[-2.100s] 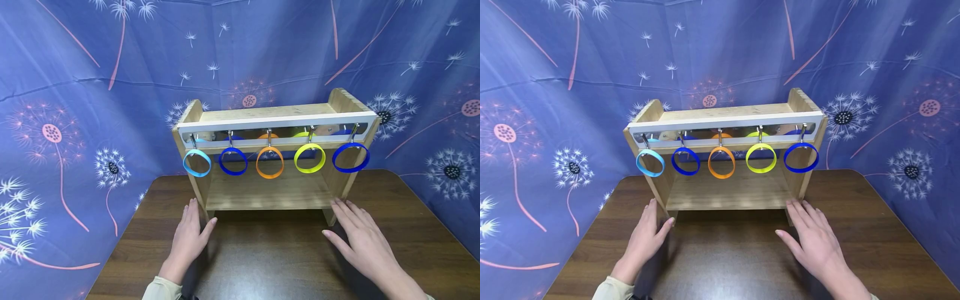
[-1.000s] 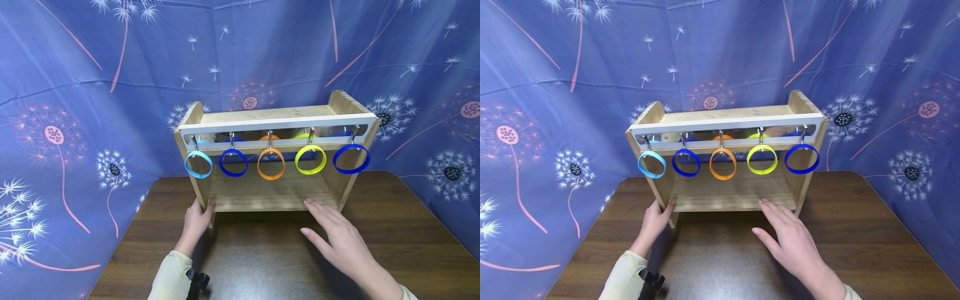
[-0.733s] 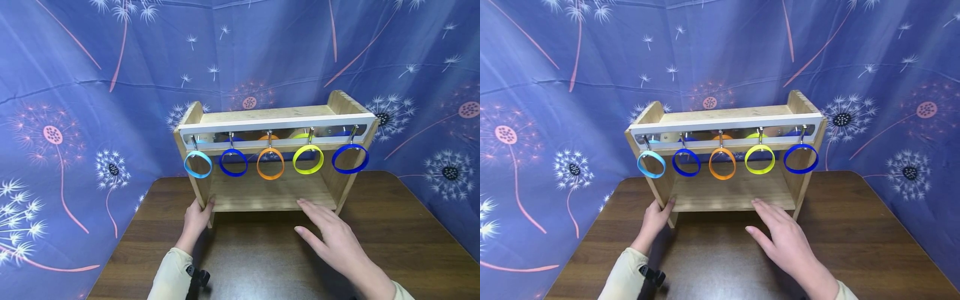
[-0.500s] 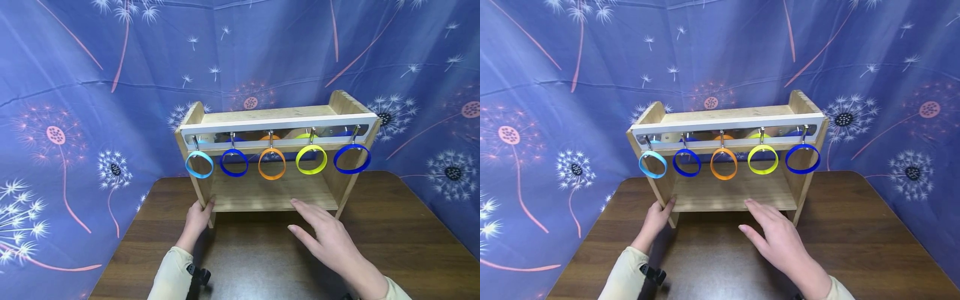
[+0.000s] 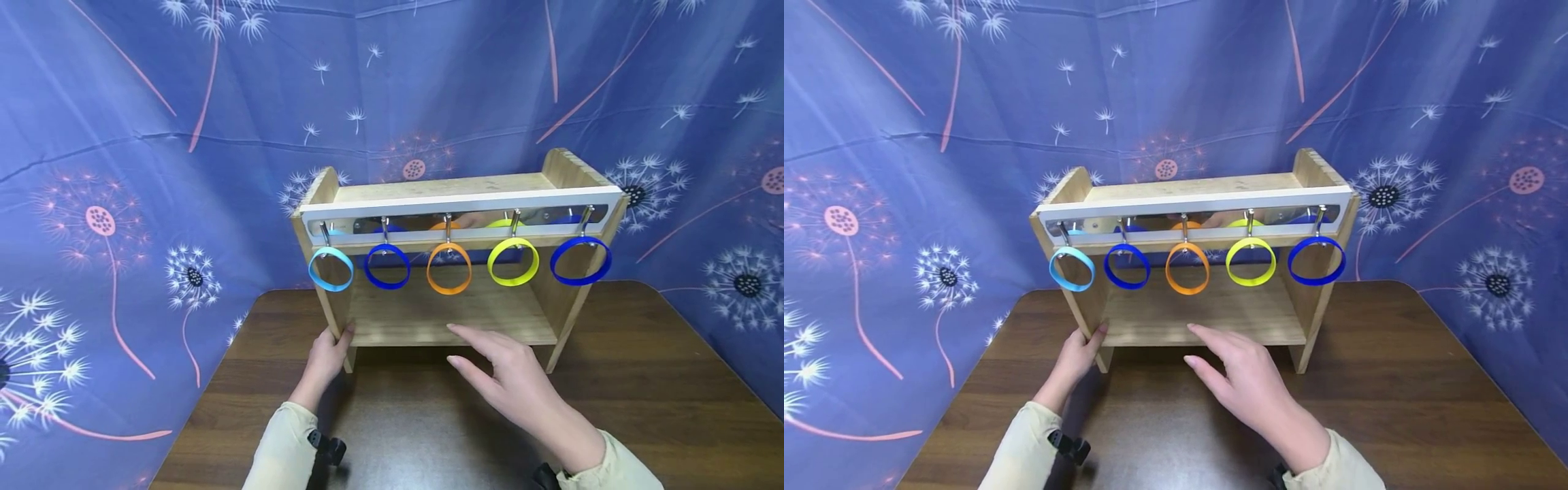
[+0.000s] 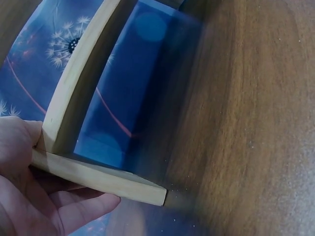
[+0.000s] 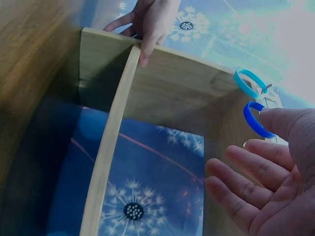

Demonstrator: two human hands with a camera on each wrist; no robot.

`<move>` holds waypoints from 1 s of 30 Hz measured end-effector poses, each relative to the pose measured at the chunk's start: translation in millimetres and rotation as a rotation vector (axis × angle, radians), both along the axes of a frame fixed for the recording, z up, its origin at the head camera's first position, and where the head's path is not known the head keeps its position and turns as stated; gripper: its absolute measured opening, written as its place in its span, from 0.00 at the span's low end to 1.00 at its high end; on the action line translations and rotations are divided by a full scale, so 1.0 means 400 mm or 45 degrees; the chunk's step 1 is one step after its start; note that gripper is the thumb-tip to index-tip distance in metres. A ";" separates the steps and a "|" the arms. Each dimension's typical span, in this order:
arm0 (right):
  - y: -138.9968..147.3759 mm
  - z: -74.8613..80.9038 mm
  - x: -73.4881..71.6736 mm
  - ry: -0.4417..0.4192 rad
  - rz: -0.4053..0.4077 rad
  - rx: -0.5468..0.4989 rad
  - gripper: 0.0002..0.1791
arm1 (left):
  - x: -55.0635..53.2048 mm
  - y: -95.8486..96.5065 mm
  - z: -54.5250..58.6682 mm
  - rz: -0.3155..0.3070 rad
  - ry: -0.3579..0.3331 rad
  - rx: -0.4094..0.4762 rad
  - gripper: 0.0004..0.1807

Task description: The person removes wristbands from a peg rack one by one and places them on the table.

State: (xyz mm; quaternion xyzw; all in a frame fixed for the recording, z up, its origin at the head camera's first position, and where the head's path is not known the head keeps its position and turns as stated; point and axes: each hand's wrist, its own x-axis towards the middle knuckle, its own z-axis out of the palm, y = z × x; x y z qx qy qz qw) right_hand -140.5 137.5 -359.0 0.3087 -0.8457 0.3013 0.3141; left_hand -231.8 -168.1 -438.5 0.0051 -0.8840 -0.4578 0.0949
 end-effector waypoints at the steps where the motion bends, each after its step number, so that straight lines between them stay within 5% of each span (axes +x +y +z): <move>1: -0.006 0.002 -0.003 0.004 0.011 -0.009 0.25 | -0.001 -0.001 -0.001 -0.001 -0.002 -0.004 0.18; 16: -0.094 0.057 -0.033 -0.227 0.185 -0.095 0.20 | -0.007 -0.002 -0.011 0.029 0.006 -0.016 0.18; 30: -0.178 0.096 -0.064 -0.237 0.296 -0.154 0.19 | -0.006 0.002 -0.016 0.070 0.034 -0.037 0.18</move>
